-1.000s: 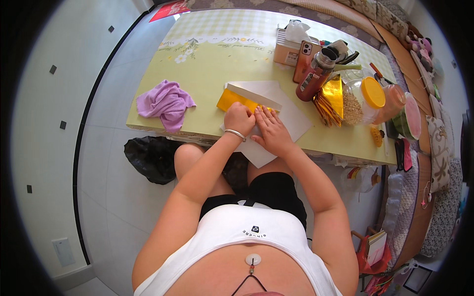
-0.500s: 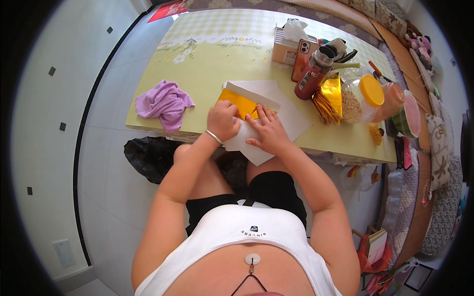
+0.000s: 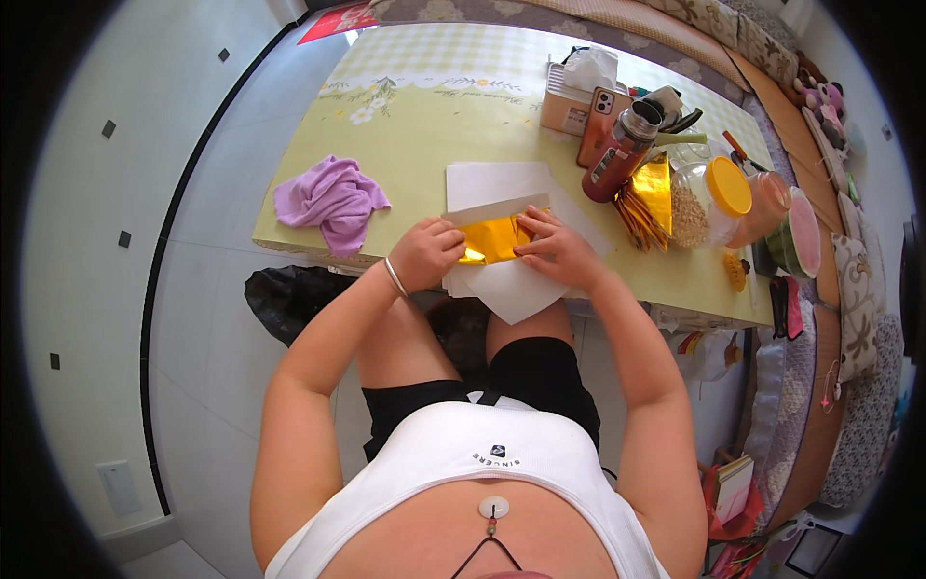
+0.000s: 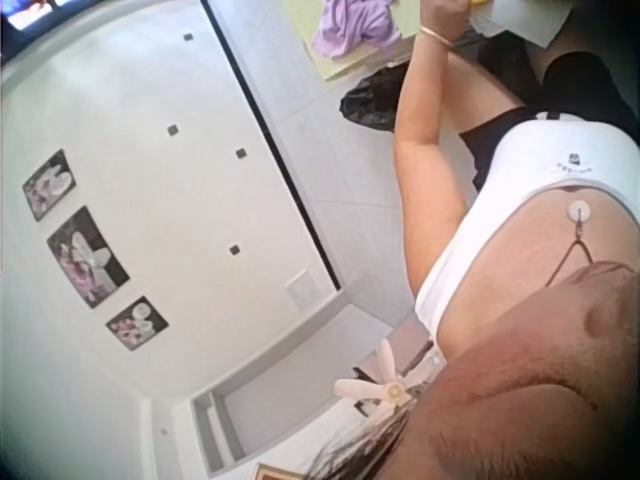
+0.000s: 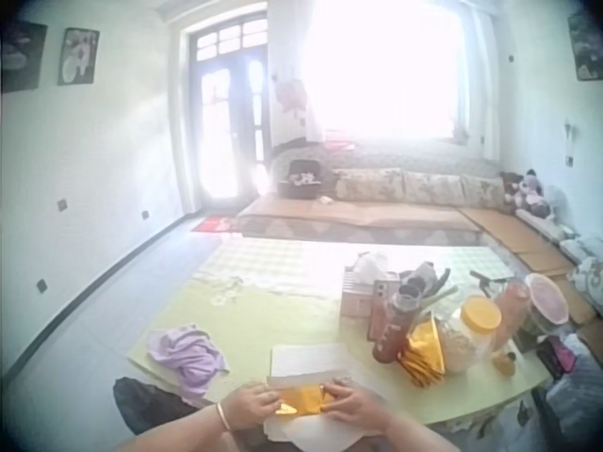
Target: The person sits on the floor and folds a sheet of gold-colored paper on top of a white sheet. They repeatedly fold the gold paper into a smaller rectangular shape, pressing the creases to ensure they are sharp.
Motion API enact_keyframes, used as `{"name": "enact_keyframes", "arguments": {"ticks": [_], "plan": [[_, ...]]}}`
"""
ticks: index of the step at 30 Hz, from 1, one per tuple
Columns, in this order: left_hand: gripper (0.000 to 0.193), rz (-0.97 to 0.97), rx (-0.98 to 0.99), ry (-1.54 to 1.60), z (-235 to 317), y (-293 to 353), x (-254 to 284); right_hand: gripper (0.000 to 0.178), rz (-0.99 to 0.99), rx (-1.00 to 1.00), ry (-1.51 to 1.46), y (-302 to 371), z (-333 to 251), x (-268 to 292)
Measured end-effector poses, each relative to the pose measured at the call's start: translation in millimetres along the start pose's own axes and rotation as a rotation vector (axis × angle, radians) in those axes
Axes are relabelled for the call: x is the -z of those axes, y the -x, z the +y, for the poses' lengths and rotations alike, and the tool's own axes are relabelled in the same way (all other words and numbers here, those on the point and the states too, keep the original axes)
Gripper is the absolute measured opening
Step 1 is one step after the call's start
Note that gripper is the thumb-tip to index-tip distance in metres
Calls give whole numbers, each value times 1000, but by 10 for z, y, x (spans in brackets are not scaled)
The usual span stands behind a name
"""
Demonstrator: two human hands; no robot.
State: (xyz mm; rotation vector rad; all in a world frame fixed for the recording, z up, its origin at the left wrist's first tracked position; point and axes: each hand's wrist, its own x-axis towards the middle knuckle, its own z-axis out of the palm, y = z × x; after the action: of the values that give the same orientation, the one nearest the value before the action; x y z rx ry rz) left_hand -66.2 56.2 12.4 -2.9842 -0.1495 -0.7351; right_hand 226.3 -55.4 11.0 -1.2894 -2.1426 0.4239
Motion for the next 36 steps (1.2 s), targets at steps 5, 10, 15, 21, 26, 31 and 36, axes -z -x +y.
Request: {"name": "enact_keyframes", "arguments": {"ticks": [5,10,15,21,26,31,36], "plan": [[31,79,155,107,252,-95,88,14,163,-37,52,-35,-321,-363],[19,104,370,511,-10,53,-50,16,327,-136,114,-174,-665,-513],[12,131,624,578,-101,28,-204,18,465,-257,146,-231,-642,-721],[20,61,762,457,-58,-77,-283,16,468,-302,165,-241,-659,-739],[23,8,765,320,-49,-176,-279,32,405,-311,239,-259,-718,-705],[22,-42,772,275,-51,-221,-276,46,331,-219,343,-283,-687,-691],[24,-49,833,226,8,-260,-205,40,324,-165,424,-315,-647,-709]]}}
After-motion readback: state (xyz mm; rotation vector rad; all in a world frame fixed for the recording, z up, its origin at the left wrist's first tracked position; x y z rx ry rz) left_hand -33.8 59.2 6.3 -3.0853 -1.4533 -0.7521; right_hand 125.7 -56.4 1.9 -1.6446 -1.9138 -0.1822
